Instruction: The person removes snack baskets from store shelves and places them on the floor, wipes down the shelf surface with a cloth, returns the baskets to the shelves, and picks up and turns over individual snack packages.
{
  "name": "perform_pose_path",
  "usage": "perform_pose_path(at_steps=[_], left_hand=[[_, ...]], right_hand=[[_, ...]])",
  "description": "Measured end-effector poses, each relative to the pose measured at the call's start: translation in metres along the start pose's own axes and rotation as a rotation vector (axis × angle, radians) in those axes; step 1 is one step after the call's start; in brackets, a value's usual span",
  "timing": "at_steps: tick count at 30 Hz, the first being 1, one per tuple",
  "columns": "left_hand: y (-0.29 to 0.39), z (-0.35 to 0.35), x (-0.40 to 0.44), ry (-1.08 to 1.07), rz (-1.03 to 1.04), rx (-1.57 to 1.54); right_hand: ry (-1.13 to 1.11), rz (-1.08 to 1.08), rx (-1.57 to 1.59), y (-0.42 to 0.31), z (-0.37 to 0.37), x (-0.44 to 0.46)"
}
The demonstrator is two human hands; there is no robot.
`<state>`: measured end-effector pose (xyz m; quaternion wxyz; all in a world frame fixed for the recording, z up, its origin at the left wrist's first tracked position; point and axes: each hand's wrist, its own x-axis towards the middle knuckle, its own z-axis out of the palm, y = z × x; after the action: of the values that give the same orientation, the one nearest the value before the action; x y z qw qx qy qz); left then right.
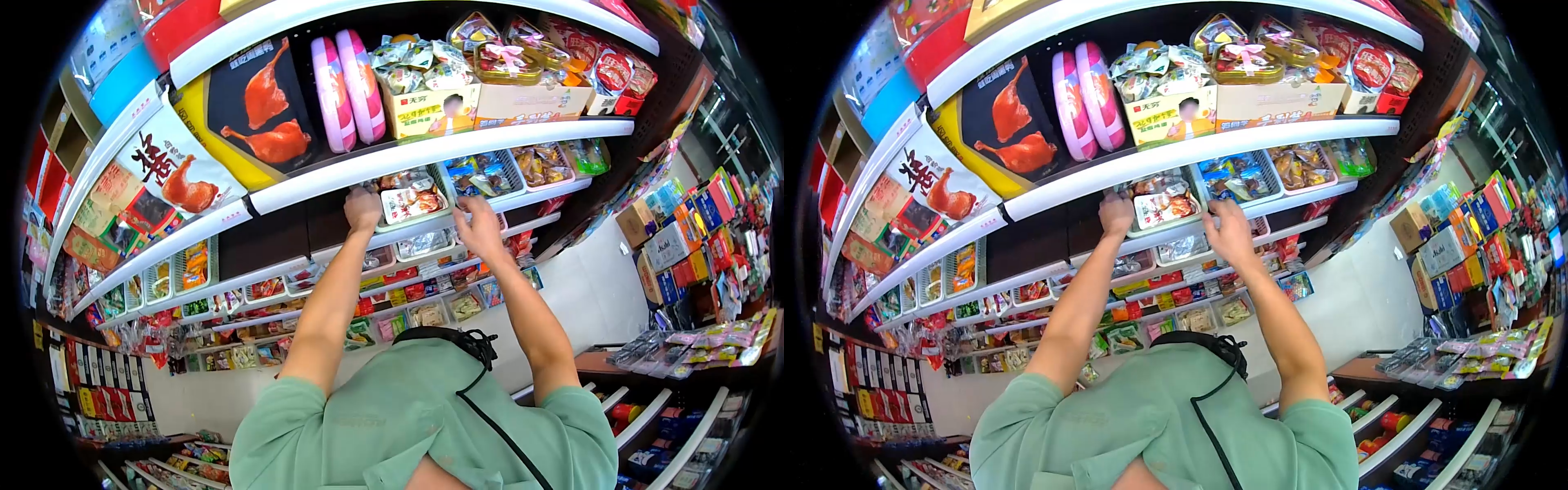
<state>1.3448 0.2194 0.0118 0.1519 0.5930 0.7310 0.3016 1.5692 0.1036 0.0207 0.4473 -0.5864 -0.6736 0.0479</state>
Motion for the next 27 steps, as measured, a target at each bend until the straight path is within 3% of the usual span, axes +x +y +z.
perform_pose_path(at_steps=[6,8,9,10,12,14,16,20,21,23,27], left_hand=[[-0.029,-0.015,-0.005,0.067,0.046,-0.069],[-0.045,-0.041,-0.034,0.139,0.064,-0.563],[-0.063,-0.046,-0.051,0.271,0.133,-0.623],[-0.082,-0.055,-0.074,0.328,0.136,-0.583],[-0.136,-0.057,-0.124,0.421,0.087,-0.478],[-0.215,-0.043,-0.188,0.302,0.030,-0.323],[-0.261,-0.046,-0.270,0.216,-0.386,-0.369],[-0.375,-0.018,-0.451,0.317,-1.095,-0.370],[-0.373,-0.028,-0.485,0.359,-1.147,-0.375],[-0.360,-0.046,-0.534,0.420,-1.464,-0.612],[-0.357,-0.052,-0.581,0.657,-1.691,-0.971]], right_hand=[[-0.069,-0.262,0.035,-0.048,0.024,-0.012],[-0.230,-0.325,0.138,-0.054,0.034,-0.028],[-0.361,-0.321,0.156,-0.055,0.039,-0.037],[-0.399,-0.339,0.178,-0.057,0.043,-0.046],[-0.717,-0.292,0.220,-0.061,0.058,-0.060],[-0.865,-0.492,0.293,-0.057,0.087,-0.075],[-1.104,-0.375,0.454,-0.058,0.112,-0.099],[-1.483,-0.353,0.444,-0.053,0.160,-0.160],[-1.583,-0.289,0.358,-0.051,0.170,-0.179],[-1.714,-0.356,0.331,-0.058,0.179,-0.204],[-1.899,-0.433,0.253,-0.066,0.213,-0.240]])
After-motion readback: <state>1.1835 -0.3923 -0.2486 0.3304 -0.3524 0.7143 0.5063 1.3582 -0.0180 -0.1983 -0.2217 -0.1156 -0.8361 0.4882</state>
